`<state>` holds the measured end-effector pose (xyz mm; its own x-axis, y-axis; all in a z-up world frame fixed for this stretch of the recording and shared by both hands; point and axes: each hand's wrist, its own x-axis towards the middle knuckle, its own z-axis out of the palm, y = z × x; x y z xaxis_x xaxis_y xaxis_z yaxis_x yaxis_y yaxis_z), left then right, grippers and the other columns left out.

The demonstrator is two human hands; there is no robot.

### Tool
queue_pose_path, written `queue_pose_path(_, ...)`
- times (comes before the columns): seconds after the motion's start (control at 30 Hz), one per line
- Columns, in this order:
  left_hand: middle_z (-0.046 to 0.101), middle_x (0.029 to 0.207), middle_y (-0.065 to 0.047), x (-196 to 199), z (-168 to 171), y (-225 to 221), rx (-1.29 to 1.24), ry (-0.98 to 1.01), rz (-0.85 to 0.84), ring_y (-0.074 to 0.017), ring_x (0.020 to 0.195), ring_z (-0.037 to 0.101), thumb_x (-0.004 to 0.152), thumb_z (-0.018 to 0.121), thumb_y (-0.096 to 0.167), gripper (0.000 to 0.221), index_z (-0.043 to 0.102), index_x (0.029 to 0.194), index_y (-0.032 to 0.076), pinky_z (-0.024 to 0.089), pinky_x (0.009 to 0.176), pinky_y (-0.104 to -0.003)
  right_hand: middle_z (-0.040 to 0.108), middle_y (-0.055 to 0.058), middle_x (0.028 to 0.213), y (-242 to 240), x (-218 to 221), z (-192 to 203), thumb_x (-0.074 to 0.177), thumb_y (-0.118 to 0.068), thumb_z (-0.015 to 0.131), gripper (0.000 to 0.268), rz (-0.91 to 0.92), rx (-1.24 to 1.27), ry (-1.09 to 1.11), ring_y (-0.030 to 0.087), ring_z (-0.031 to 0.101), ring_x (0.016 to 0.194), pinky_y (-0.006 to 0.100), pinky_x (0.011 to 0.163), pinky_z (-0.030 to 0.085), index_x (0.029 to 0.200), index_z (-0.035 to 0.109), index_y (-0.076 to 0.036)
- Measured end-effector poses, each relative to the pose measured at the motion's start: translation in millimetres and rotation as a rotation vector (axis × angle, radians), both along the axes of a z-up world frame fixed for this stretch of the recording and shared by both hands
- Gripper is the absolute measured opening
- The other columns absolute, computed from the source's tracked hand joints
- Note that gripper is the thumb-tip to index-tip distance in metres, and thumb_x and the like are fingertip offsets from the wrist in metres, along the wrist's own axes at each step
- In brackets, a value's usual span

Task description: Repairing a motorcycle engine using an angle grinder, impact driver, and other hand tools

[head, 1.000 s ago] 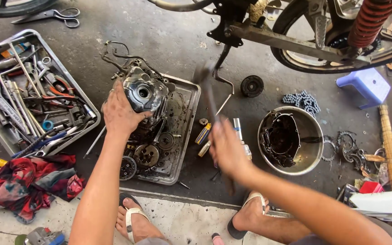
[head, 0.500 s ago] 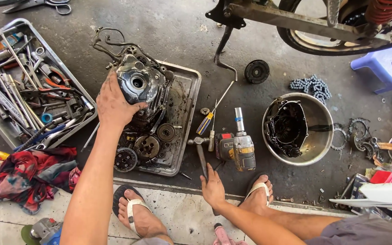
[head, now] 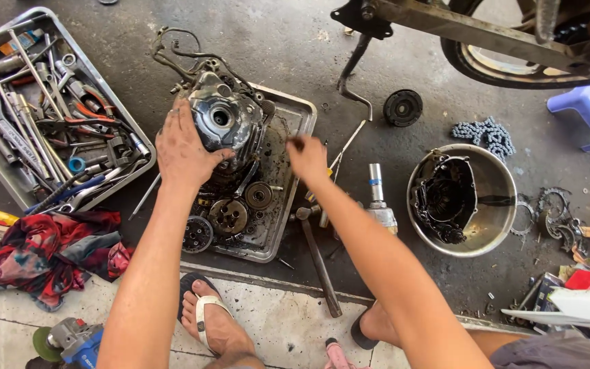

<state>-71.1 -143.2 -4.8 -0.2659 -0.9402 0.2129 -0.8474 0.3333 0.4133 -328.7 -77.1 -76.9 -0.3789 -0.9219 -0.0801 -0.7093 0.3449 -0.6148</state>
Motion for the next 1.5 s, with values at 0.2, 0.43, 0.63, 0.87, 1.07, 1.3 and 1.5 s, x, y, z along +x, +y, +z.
queue_pose_path(0.2,0.051,0.147,-0.028,-2,-4,-5,0.077,0.015,0.020,-0.0457,0.135,0.051,0.053,0.099,0.048,0.128,0.037,0.153,-0.004,0.048,0.101,-0.059,0.080,0.002,0.099,-125,-32,-126,0.093,-0.042,0.066,0.031,-0.014,0.081,-0.027,0.033,0.073,0.108,0.050,0.103,0.050,0.122,0.074,-0.034)
queue_pose_path(0.43,0.059,0.133,-0.031,4,12,2,0.012,0.046,-0.098,-0.0461,0.124,0.058,0.055,0.098,0.047,0.121,0.044,0.148,-0.008,0.048,0.101,-0.056,0.079,0.012,0.095,-80,-22,-28,0.085,-0.029,0.080,0.024,-0.234,0.005,-0.043,0.038,0.075,0.101,0.048,0.095,0.056,0.104,0.081,-0.015)
queue_pose_path(0.63,0.057,0.144,-0.036,2,4,1,-0.030,-0.255,-0.064,-0.0453,0.127,0.060,0.067,0.083,0.068,0.127,0.041,0.151,-0.019,0.050,0.104,-0.048,0.080,0.006,0.097,-9,-89,97,0.083,-0.029,0.071,0.026,-0.309,-0.228,-0.023,0.025,0.074,0.078,0.035,0.072,0.058,0.102,0.081,-0.015)
queue_pose_path(0.87,0.058,0.141,-0.036,-2,-3,-3,-0.051,-0.193,-0.050,-0.0466,0.125,0.059,0.066,0.086,0.062,0.124,0.041,0.151,-0.017,0.048,0.101,-0.051,0.079,0.010,0.081,70,-382,128,0.086,-0.002,0.063,0.016,-0.592,-0.792,-0.423,0.020,0.073,0.070,0.032,0.067,0.058,0.092,0.078,0.000)
queue_pose_path(1.07,0.061,0.124,-0.023,3,2,1,-0.090,-0.225,0.035,-0.0365,0.103,0.064,0.063,0.089,0.064,0.120,0.042,0.147,-0.008,0.052,0.086,-0.042,0.067,0.012,0.099,170,-429,160,0.083,-0.050,0.087,0.063,-0.688,0.198,0.165,0.028,0.066,0.079,0.040,0.068,0.049,0.118,0.062,-0.004)
queue_pose_path(1.3,0.049,0.151,-0.027,-1,1,1,-0.027,-0.027,0.009,-0.0435,0.132,0.054,0.052,0.097,0.053,0.129,0.039,0.151,-0.004,0.050,0.098,-0.061,0.080,0.017,0.109,211,-273,106,0.072,-0.048,0.086,0.070,0.550,0.837,0.319,0.040,0.074,0.109,0.053,0.100,0.058,0.132,0.067,-0.017)
queue_pose_path(1.5,0.032,0.164,-0.026,-6,15,8,0.138,-0.063,0.051,-0.0458,0.147,0.037,0.064,0.092,0.053,0.128,0.028,0.159,-0.003,0.037,0.110,-0.067,0.069,0.032,0.106,263,-165,18,0.064,-0.050,0.096,0.092,0.418,0.120,0.082,0.054,0.065,0.105,0.060,0.094,0.055,0.123,0.059,0.010)
